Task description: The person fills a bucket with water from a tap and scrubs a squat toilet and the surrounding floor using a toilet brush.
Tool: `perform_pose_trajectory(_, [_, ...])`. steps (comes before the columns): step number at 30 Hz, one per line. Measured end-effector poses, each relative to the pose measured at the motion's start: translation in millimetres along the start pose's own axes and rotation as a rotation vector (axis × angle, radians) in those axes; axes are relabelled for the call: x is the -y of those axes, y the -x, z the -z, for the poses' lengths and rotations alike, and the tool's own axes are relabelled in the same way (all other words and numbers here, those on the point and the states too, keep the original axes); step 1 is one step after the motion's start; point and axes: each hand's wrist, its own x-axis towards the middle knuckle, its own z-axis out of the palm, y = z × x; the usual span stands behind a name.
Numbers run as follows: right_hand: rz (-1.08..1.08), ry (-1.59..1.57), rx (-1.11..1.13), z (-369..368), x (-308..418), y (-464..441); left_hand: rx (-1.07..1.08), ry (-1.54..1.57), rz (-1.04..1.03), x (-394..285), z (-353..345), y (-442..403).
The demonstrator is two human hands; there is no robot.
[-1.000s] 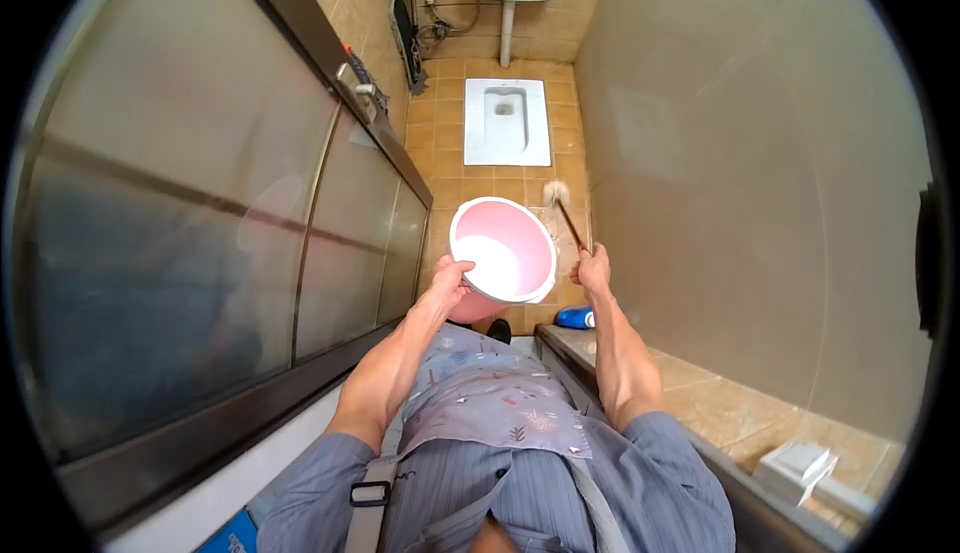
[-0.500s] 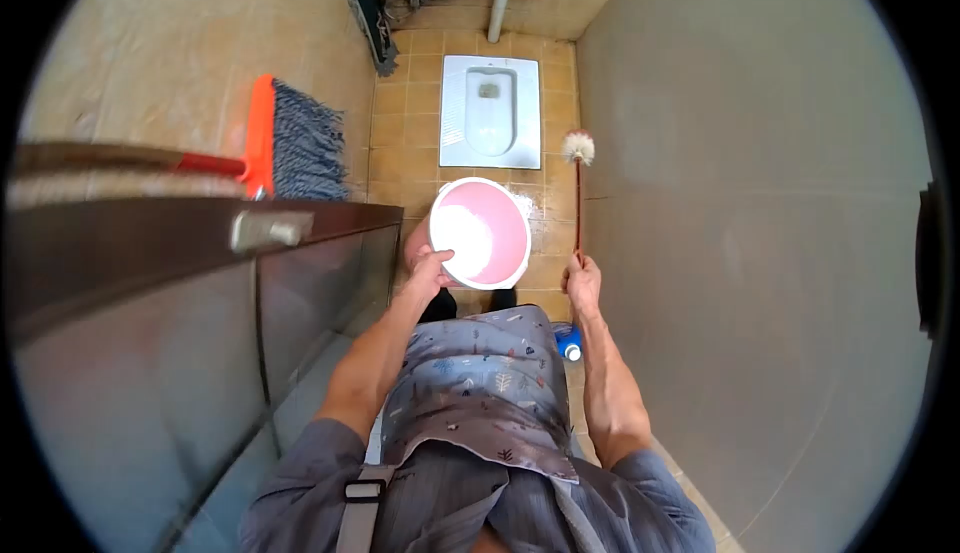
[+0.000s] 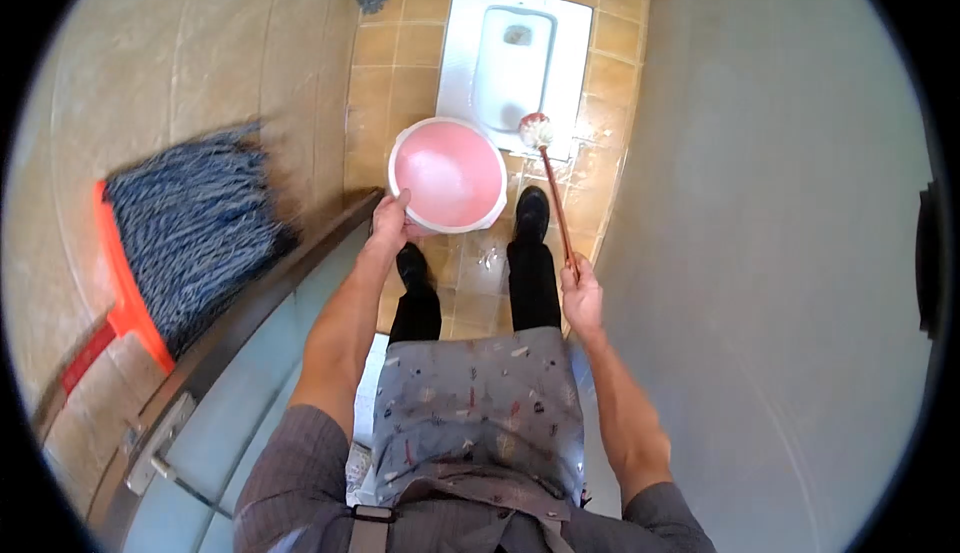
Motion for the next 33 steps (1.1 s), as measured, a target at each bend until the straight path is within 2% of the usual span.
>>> perform_pose_trajectory(2, [0.036, 0.061, 0.005, 1.4, -4.2, -9.7, -0.043, -0.058, 0.008, -1.0, -8.1, -10.8])
perform_pose_trajectory(5, [-0.074, 0.046, 0.112, 14.3, 2.3, -24.3, -0.042, -0.117, 0.042, -8.2, -40.9, -45.1])
perform_pose_trajectory(9, [-0.107, -0.015, 0.142, 5.3, -6.1, -36.5, -0.047, -0.139, 0.058, -29.4, -72.6, -58.3])
perform_pose_trajectory(12, [-0.047, 0.052, 0.102, 8.1, -5.7, -55.8, -0.047, -0.179, 0.018, -38.4, -122.3, -78.0])
perform_pose_trajectory(14, [-0.061, 0.159, 0.161, 10.6, -10.4, -64.6, -0.043, -0.291, -0.015, -37.0, -145.6, -91.6])
perform_pose_trajectory(19, [-0.05, 0.179, 0.176, 14.2, -8.6, -75.8, -0.029, -0.216, 0.017, -35.1, -165.7, -110.0])
perform_pose_trajectory(26, [0.006, 0.175, 0.144, 17.0, -15.9, -74.9, -0.037, -0.286, 0.059, -32.4, -187.1, -127.1])
perform_pose_trajectory(31, [-0.017, 0.197, 0.099, 11.6, -23.0, -86.2, -0.076, -0.314, 0.016, -28.8, -166.6, -114.7])
perform_pose_trajectory(33, [-0.043, 0.239, 0.113, 10.0, -25.5, -98.1, -0.011, -0.249, 0.031, -29.7, -150.5, -107.5])
